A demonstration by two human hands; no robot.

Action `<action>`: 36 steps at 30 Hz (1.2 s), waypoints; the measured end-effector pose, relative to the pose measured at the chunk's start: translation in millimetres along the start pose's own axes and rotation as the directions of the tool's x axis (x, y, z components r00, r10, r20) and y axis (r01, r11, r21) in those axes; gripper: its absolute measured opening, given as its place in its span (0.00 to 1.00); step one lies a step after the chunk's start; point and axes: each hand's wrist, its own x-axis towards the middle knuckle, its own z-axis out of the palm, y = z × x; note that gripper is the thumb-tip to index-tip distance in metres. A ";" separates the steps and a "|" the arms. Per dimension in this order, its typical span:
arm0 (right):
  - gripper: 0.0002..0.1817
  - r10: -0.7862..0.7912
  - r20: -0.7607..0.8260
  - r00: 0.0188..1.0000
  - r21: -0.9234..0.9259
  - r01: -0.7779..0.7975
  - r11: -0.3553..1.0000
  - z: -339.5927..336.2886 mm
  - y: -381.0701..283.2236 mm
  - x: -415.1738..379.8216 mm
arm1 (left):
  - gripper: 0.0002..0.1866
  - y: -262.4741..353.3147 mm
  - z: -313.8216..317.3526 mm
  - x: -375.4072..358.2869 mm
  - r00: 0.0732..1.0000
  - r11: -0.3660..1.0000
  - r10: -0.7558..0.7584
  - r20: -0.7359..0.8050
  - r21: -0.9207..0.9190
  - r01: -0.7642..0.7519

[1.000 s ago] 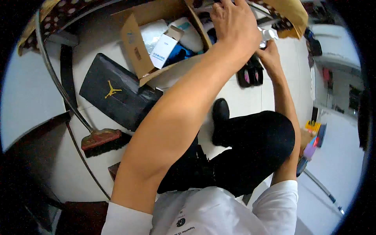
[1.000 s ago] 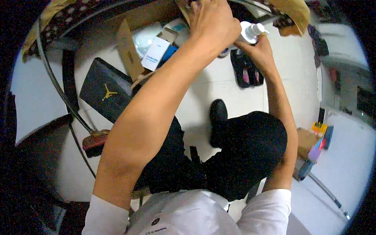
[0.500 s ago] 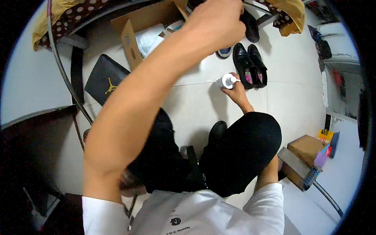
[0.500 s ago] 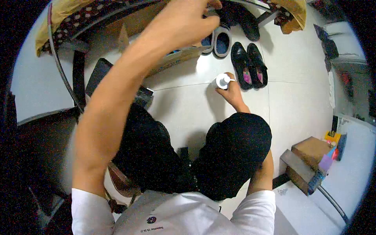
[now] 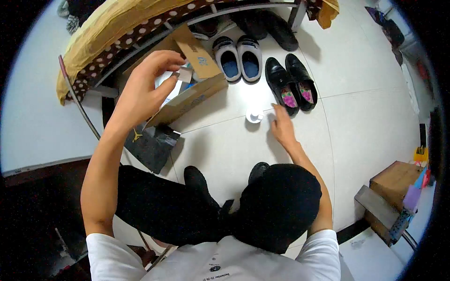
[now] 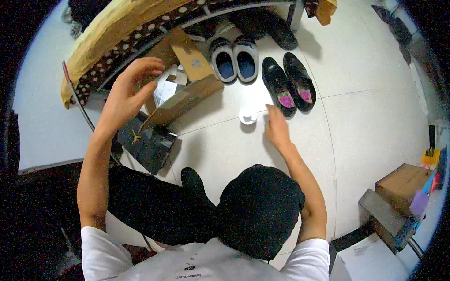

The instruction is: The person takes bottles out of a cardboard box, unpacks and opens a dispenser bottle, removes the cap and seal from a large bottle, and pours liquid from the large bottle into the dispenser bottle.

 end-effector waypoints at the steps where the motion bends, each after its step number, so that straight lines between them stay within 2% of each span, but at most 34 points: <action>1: 0.33 -0.004 -0.154 0.988 -0.005 0.003 1.000 -6.5 7.9 -1.2 | 0.20 0.0 2.0 3.4 1.000 1.000 0.000 0.014 0.030 0.000; 2: 0.27 -0.013 -0.311 0.950 -0.088 -0.015 0.996 -9.9 22.3 3.5 | 0.20 -0.8 4.2 5.3 1.000 0.998 -0.010 0.027 0.058 0.009; 3: 0.23 -0.009 -0.391 0.920 -0.098 -0.032 0.995 -29.0 20.9 10.5 | 0.20 -0.6 6.3 6.6 0.999 0.997 -0.016 0.037 0.078 0.013; 4: 0.22 -0.094 -0.488 0.868 -0.219 -0.017 0.976 -32.3 39.6 18.5 | 0.20 -0.6 6.2 10.6 0.999 0.994 -0.029 0.041 0.108 0.025; 5: 0.23 -0.035 -0.515 0.856 -0.225 -0.095 0.970 -40.7 44.2 26.5 | 0.19 -3.9 2.8 15.6 0.998 0.989 -0.043 0.036 0.143 0.038; 6: 0.26 -0.043 -0.501 0.864 -0.304 -0.129 0.944 -49.9 46.7 34.6 | 0.18 -19.6 0.3 22.3 0.999 0.975 -0.029 0.015 0.219 0.025; 7: 0.29 0.091 -0.428 0.899 -0.359 -0.261 0.896 -51.6 56.5 43.5 | 0.18 -21.6 -3.9 28.9 0.993 0.966 -0.116 0.027 0.234 0.107; 8: 0.30 0.142 -0.334 0.932 -0.349 -0.262 0.900 -63.1 53.6 47.9 | 0.18 -24.6 -9.2 35.4 0.979 0.952 -0.201 0.035 0.243 0.186; 9: 0.27 0.056 -0.366 0.929 -0.447 -0.228 0.865 -56.0 72.5 52.1 | 0.18 -44.3 -14.4 41.7 0.979 0.947 -0.194 0.058 0.273 0.171; 10: 0.22 0.174 -0.257 0.951 -0.346 -0.259 0.902 -72.3 58.7 59.5 | 0.18 -69.7 -17.6 46.1 0.979 0.941 -0.188 0.081 0.300 0.156; 12: 0.16 0.131 -0.234 0.963 -0.426 -0.223 0.877 -69.9 78.0 69.5 | 0.18 -106.1 -17.4 52.3 0.936 0.933 -0.312 0.162 0.236 0.270; 14: 0.13 0.162 -0.173 0.972 -0.506 -0.228 0.832 -72.1 81.6 78.4 | 0.19 -145.1 -4.4 52.0 0.925 0.902 -0.327 0.195 0.358 0.243; 16: 0.14 0.108 -0.174 0.979 -0.547 -0.187 0.816 -73.7 88.4 84.1 | 0.20 -154.2 6.2 49.3 0.891 0.846 -0.352 0.287 0.505 0.171; 18: 0.16 0.101 -0.168 0.981 -0.562 -0.179 0.808 -74.4 92.2 84.6 | 0.20 -179.0 25.5 53.2 0.851 0.829 -0.416 0.319 0.517 0.212; 20: 0.17 0.168 -0.172 0.971 -0.577 -0.237 0.782 -82.6 65.8 93.0 | 0.22 -192.2 38.1 59.5 0.857 0.828 -0.371 0.359 0.545 0.130; 21: 0.17 0.213 -0.175 0.961 -0.583 -0.275 0.764 -87.9 44.3 95.2 | 0.25 -200.2 45.7 66.7 0.830 0.813 -0.389 0.399 0.572 0.106; 22: 0.16 0.159 -0.153 0.975 -0.544 -0.218 0.810 -93.0 25.2 98.8 | 0.28 -196.4 50.7 72.6 0.814 0.797 -0.412 0.410 0.595 0.104; 24: 0.15 0.050 -0.122 0.991 -0.467 -0.102 0.879 -107.3 -17.3 103.3 | 0.26 -219.7 72.7 79.0 0.855 0.838 -0.302 0.421 0.545 0.028; 27: 0.12 -0.024 0.002 1.000 -0.423 0.023 0.906 -129.7 -105.8 106.1 | 0.22 -252.5 113.0 87.2 0.888 0.754 -0.160 0.432 0.633 -0.172; 30: 0.11 -0.168 0.143 0.975 -0.475 0.217 0.853 -142.6 -170.9 104.8 | 0.24 -273.3 143.9 97.7 0.851 0.671 -0.194 0.487 0.699 -0.247; 31: 0.12 -0.199 0.211 0.957 -0.481 0.279 0.831 -144.4 -186.3 100.9 | 0.15 -288.0 153.5 99.3 0.869 0.667 -0.129 0.478 0.690 -0.281; 34: 0.13 -0.256 0.399 0.881 -0.463 0.434 0.773 -145.8 -212.7 96.9 | 0.18 -275.5 156.1 113.6 0.746 0.562 -0.252 0.617 0.720 -0.406; 35: 0.14 -0.269 0.433 0.860 -0.455 0.467 0.758 -143.6 -215.7 96.5 | 0.17 -281.9 163.1 121.3 0.703 0.591 -0.238 0.670 0.675 -0.442; 36: 0.14 -0.279 0.465 0.840 -0.446 0.495 0.746 -140.3 -218.8 98.3 | 0.19 -299.1 183.2 131.8 0.749 0.666 -0.201 0.631 0.649 -0.368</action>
